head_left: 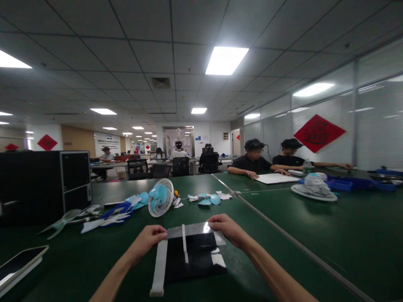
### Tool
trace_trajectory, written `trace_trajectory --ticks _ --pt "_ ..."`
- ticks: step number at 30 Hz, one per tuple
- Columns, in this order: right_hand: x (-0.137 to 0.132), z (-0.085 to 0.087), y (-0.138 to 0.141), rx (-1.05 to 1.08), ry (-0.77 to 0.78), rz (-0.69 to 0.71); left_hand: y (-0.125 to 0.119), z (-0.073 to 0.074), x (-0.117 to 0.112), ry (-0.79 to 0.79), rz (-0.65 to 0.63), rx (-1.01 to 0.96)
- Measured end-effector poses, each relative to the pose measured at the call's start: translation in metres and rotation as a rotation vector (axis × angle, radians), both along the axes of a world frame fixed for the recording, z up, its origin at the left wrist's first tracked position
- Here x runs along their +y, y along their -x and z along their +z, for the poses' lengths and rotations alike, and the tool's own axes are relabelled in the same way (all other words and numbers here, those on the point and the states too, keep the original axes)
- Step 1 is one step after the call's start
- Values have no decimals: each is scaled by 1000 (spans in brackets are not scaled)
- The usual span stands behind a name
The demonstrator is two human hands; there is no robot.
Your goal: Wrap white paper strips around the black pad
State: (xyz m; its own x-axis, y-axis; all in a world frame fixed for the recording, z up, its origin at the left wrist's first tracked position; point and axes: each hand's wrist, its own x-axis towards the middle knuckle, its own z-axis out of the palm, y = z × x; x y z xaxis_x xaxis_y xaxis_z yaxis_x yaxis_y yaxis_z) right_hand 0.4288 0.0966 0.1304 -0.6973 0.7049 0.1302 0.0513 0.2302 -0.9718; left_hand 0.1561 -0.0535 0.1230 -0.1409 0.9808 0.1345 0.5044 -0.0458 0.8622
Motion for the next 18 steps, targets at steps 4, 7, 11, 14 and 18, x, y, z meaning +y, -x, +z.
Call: trace_trajectory --ticks 4,7,11,14,18 --pt "-1 1 -1 -36 -21 7 0 -1 0 3 -11 -13" --pt "0 1 -2 -65 -51 16 -1 -1 -2 29 -29 -53" --pt "1 -2 -5 -133 -91 39 3 -10 0 95 -73 -61" --pt "1 -8 -9 -233 -108 74 7 -20 5 154 -131 -29" --pt "5 -23 -13 -359 -126 108 5 -29 10 205 -146 62"
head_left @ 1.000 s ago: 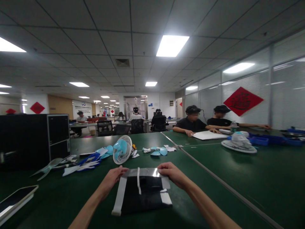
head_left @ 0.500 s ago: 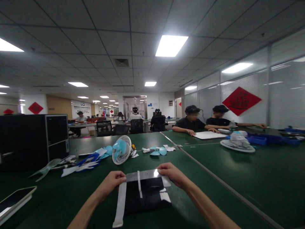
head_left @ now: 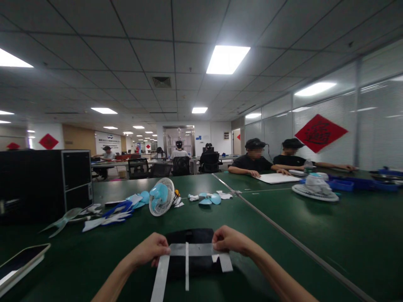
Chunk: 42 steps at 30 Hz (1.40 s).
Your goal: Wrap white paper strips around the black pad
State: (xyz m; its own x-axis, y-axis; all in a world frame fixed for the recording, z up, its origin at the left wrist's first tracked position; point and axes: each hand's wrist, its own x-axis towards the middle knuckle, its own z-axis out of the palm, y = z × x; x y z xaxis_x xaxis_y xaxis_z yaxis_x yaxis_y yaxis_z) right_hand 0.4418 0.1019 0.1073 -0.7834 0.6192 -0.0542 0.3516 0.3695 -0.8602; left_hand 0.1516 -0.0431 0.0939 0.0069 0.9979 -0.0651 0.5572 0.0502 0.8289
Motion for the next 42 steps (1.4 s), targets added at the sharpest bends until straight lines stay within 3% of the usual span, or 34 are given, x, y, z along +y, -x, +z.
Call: trace_trajectory --ticks 5,13,24,34,42 --pt "8 -16 3 -80 -65 -21 -7 0 -1 40 -3 105" --pt "11 -23 7 -112 -127 -58 -10 2 -4 23 18 179" --pt "-4 9 -5 97 161 46 4 9 -11 52 -46 -72" --pt "4 -9 3 -102 -21 -24 4 -13 4 116 -24 58" --pt "7 -14 6 -166 -119 -30 -1 -3 -1 113 -4 154"
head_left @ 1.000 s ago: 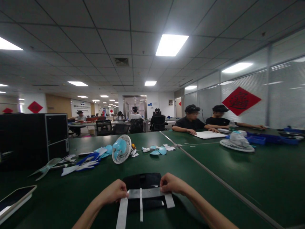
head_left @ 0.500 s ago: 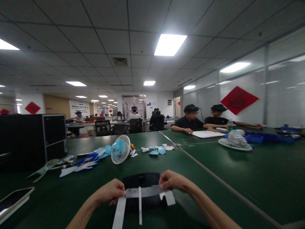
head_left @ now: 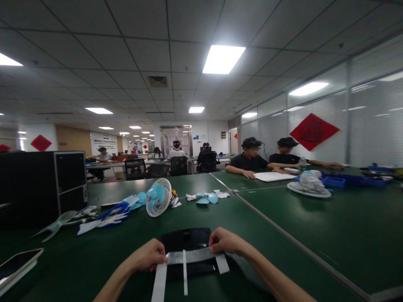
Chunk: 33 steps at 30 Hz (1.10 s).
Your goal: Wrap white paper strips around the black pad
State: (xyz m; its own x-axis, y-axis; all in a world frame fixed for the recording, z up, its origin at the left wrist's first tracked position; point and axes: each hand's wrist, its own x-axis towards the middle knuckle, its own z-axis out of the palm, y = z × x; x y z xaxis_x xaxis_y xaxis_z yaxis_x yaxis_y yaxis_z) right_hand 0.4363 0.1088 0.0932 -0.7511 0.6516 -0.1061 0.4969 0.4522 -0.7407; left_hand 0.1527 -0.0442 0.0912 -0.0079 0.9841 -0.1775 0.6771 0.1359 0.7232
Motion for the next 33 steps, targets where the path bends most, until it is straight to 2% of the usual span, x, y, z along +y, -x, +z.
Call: trace_trajectory --ticks 5,14,20,22,28,33 --pt "2 -4 2 -50 -84 -12 -4 3 -1 -1 6 23" --pt "-7 1 2 -77 -239 -16 -10 4 -2 -31 14 104" --pt "-11 5 1 -113 -297 -18 -15 12 -6 -53 49 280" --pt "-13 6 1 -130 -305 -26 -18 12 -7 -105 9 324" --pt "-15 6 0 -137 -287 -38 -38 7 -7 -302 -275 332" --pt "-19 12 0 -150 -298 -26 -48 12 -12 -284 -309 361"
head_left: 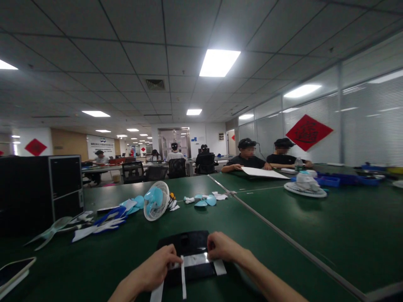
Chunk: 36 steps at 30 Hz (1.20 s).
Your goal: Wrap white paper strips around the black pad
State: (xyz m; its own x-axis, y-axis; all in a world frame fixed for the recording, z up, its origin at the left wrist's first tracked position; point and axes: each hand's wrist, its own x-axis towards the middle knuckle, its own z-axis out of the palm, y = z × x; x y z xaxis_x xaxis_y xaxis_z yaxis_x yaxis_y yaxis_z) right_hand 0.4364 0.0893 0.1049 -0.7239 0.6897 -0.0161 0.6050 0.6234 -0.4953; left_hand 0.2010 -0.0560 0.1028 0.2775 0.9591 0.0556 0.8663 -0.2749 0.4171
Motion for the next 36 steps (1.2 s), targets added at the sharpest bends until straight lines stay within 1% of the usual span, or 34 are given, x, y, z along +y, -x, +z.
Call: trace_trajectory --ticks 1,3,5,7,9,10,11,13,16,22,28,33,36 --pt "-2 1 1 1 -23 14 0 1 -1 -1 0 5" --pt "-9 2 3 40 -118 72 1 1 -1 -5 0 12" --pt "-18 0 9 109 -243 185 2 -1 1 -13 0 20" --pt "-31 -4 15 160 -329 330 3 -4 3 -19 -3 28" --pt "-43 -9 22 159 -357 452 3 -6 5 -23 -10 30" --pt "-48 -11 25 143 -365 482 3 -6 5 -26 -16 26" --pt "-53 -14 28 118 -380 490 2 -6 5 -29 -21 21" --pt "-57 -18 32 69 -417 464 2 -5 5 -32 -25 9" --pt "-59 -22 35 51 -460 430 1 -3 4 -22 -18 0" --pt "-60 -23 39 28 -505 417 5 -5 6 -33 -23 2" --pt "-66 -20 30 16 -520 458 7 -8 8 -19 -15 -1" --pt "-73 -23 22 2 -584 488 8 -10 10 -34 -20 2" --pt "-76 -25 18 11 -595 506 7 -9 9 -36 -19 13"
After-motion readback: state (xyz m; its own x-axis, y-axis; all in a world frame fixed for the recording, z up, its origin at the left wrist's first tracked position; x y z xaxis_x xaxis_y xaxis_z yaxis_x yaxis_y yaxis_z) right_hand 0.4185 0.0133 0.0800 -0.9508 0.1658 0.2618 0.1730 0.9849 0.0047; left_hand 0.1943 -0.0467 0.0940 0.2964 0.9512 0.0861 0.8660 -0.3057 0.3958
